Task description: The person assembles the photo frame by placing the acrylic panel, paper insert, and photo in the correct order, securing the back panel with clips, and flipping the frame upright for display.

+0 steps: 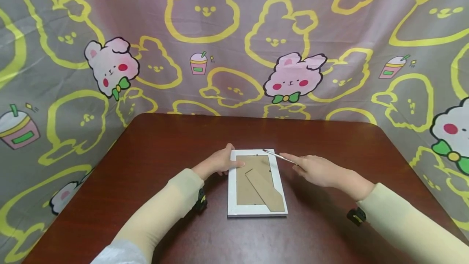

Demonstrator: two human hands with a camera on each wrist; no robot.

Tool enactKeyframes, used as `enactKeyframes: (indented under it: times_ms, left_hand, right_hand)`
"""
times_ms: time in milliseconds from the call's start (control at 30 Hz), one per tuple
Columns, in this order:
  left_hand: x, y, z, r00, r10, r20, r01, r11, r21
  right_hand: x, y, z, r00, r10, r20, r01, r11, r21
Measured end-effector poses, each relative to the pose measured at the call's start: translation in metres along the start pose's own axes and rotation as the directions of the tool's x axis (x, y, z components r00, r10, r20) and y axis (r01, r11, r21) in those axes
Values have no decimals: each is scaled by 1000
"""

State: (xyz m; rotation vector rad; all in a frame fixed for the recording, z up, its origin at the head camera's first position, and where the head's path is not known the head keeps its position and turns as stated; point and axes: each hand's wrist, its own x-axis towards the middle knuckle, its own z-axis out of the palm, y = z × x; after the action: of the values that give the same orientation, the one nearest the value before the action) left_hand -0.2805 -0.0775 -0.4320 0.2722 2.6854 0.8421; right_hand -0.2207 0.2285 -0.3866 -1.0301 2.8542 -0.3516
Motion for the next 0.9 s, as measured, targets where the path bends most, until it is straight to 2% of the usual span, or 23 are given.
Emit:
enactKeyframes:
  times_ms: [133,267,533,800,900]
  left_hand:
    - [0,-1,1,1000,0,4,0,1000,0]
    - [0,-1,1,1000,6,0,-6,1000,11]
    - [-1,1,-1,1000,10,5,-11,1000,23]
    - [-2,1,0,1000,20,2,-20,999,26]
    - [-1,1,0,1000,22,-2,-22,999,24]
  right_hand:
    - [12,6,0,997,21,-77,-25,999,-40]
    - [27,10,-4,993,66,-93,-66,998,1]
    - [54,12,-7,996,80,-36,-76,993,95]
    - [65,5,0,999,-13,-38,12,1000,-16]
    - [64,2,2,1000,-5,0,5,1000,-11]
